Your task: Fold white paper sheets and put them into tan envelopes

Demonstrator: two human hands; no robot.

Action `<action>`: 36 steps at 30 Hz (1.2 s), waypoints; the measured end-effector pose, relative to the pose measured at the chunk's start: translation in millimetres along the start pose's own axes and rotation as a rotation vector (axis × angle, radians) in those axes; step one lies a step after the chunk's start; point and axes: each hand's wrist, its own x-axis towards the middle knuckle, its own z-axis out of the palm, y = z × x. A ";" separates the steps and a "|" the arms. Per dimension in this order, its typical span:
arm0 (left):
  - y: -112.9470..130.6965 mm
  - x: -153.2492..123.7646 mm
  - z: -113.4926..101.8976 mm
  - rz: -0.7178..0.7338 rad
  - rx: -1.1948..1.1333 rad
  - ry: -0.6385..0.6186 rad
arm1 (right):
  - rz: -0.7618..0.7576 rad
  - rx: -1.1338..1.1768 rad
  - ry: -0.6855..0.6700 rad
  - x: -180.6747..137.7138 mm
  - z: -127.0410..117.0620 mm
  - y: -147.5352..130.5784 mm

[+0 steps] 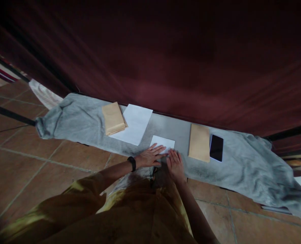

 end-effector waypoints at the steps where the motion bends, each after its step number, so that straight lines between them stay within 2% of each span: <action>1: 0.1 0.2 0.7 0.000 -0.003 -0.001 | -0.016 0.017 -0.013 6.6 -0.1 -1.0; 6: 1.8 1.3 1.4 -0.019 0.003 -0.037 | -0.096 0.028 -0.097 37.2 5.4 -3.3; 9: 3.2 1.1 0.3 -0.038 0.026 -0.066 | -0.113 -0.012 -0.093 48.2 10.3 3.1; 18: 1.9 0.2 2.6 -0.005 0.033 -0.024 | -0.091 -0.092 -0.072 62.5 12.8 12.9; 27: -2.8 3.0 5.5 -0.031 0.022 -0.022 | -0.019 -0.183 0.040 40.0 14.0 8.0; 36: -5.3 10.6 22.2 -0.207 0.061 0.130 | 0.011 -0.187 0.001 5.9 3.1 6.1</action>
